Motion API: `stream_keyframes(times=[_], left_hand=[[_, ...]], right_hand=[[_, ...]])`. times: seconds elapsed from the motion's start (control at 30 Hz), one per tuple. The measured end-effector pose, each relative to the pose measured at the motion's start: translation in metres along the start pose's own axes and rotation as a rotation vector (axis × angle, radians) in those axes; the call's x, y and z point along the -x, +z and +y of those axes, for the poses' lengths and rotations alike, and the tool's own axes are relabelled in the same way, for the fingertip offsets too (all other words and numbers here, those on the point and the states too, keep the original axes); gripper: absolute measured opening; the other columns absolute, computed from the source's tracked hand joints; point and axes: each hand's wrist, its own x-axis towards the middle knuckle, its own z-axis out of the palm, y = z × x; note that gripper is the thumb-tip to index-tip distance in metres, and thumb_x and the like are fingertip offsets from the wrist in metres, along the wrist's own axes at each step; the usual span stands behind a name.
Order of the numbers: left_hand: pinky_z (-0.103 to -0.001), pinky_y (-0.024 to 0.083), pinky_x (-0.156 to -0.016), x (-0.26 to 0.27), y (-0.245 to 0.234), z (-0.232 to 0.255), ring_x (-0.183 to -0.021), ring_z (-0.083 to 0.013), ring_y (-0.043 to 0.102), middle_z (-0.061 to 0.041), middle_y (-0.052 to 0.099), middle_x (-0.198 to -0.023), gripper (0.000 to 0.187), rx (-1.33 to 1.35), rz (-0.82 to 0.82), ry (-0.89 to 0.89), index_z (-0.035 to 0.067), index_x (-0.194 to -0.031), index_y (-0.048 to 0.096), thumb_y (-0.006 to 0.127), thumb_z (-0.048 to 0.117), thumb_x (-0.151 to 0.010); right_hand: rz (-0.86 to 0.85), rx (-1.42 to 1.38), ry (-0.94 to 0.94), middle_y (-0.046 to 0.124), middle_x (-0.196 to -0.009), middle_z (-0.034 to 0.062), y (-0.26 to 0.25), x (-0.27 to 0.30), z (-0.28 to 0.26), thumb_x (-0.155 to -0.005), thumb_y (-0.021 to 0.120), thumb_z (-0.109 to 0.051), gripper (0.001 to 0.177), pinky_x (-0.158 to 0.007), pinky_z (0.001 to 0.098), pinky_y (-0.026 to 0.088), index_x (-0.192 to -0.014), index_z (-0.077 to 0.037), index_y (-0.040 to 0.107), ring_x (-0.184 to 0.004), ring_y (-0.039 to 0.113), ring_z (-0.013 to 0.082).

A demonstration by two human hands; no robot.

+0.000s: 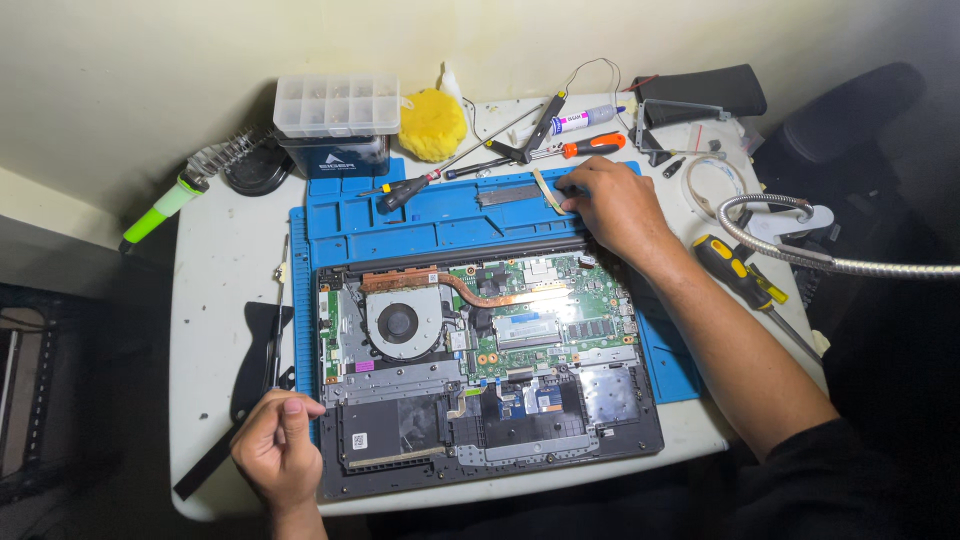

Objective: The person is repairing a laptop by applying thermal paste to the CPU and GPU areas using a small spatula. They then place a thermal pad over the components and secure it with screws using a screwdriver.

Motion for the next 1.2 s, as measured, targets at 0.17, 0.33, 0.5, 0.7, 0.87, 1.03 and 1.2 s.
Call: stream_keyframes(times=[0.17, 0.33, 0.5, 0.7, 0.87, 1.03, 1.2], left_hand=[[-0.028, 0.039, -0.060, 0.004, -0.001, -0.006, -0.064, -0.0189, 0.058, -0.009, 0.061, -0.068, 0.044, 0.030, -0.007, -0.010, 0.001, -0.069, 0.061, 0.049, 0.019, -0.107], [-0.027, 0.039, -0.060, 0.005, -0.002, -0.006, -0.065, -0.0184, 0.058, -0.008, 0.062, -0.069, 0.045, 0.017, -0.011, -0.022, 0.002, -0.069, 0.062, 0.048, 0.020, -0.107], [-0.025, 0.024, -0.053, 0.006, -0.004, -0.007, -0.055, -0.0110, 0.045, -0.005, 0.063, -0.069, 0.041, 0.008, -0.017, -0.005, 0.004, -0.070, 0.064, 0.051, 0.020, -0.106], [-0.032, 0.050, -0.068, -0.002, 0.002, 0.033, -0.073, -0.0234, 0.063, -0.010, 0.069, -0.077, 0.017, -0.166, 0.010, 0.201, 0.000, -0.079, 0.067, 0.066, 0.008, -0.094], [-0.027, 0.059, -0.076, -0.008, 0.044, 0.119, -0.080, -0.0167, 0.071, -0.008, 0.074, -0.097, 0.018, 0.068, -0.199, 0.026, 0.005, -0.103, 0.072, 0.074, 0.018, -0.090], [-0.025, 0.065, -0.075, 0.006, 0.077, 0.130, -0.080, -0.0152, 0.076, -0.009, 0.078, -0.097, 0.015, 0.330, -0.308, -0.153, 0.003, -0.102, 0.074, 0.074, 0.014, -0.092], [-0.025, 0.058, -0.070, 0.021, 0.086, 0.123, -0.073, -0.0159, 0.071, -0.009, 0.074, -0.081, 0.009, 0.627, -0.361, -0.373, 0.001, -0.092, 0.071, 0.071, 0.010, -0.094]], right_hand=[[-0.063, -0.013, 0.083, 0.067, -0.119, -0.0013, -0.002, -0.002, -0.005, -0.091, 0.072, -0.022, 0.013, -0.078, 0.0530, 0.035, -0.104, -0.023, 0.072, -0.112, 0.057, 0.0302], [-0.077, -0.003, 0.129, 0.072, -0.099, -0.0031, -0.008, 0.003, -0.014, -0.093, 0.068, -0.016, 0.011, -0.094, 0.0484, 0.022, -0.097, -0.024, 0.062, -0.107, 0.056, 0.0308], [0.368, 0.196, -0.151, 0.062, -0.090, 0.0028, 0.010, 0.022, 0.002, -0.096, 0.062, 0.000, 0.018, -0.110, 0.0567, 0.027, -0.102, -0.016, 0.060, -0.096, 0.058, 0.0312], [0.289, -0.431, -0.222, 0.074, -0.099, 0.0015, -0.034, 0.082, -0.057, -0.095, 0.078, -0.019, 0.019, -0.081, 0.0286, 0.054, -0.106, -0.009, 0.066, -0.084, 0.070, 0.0145], [-0.116, -1.042, -0.125, 0.072, -0.098, 0.0083, -0.043, 0.140, -0.101, -0.085, 0.080, -0.007, 0.030, -0.096, 0.0270, 0.058, -0.110, -0.002, 0.064, -0.095, 0.072, 0.0160], [-0.173, -0.925, -0.207, 0.082, -0.090, 0.0071, -0.051, 0.160, -0.118, -0.085, 0.080, -0.016, 0.037, -0.088, 0.0240, 0.062, -0.115, -0.006, 0.061, -0.088, 0.083, 0.0135], [-0.056, -0.756, -0.253, 0.082, -0.084, -0.0003, -0.051, 0.167, -0.121, -0.081, 0.084, -0.021, 0.052, -0.087, 0.0202, 0.059, -0.123, -0.010, 0.055, -0.084, 0.082, 0.0081]])
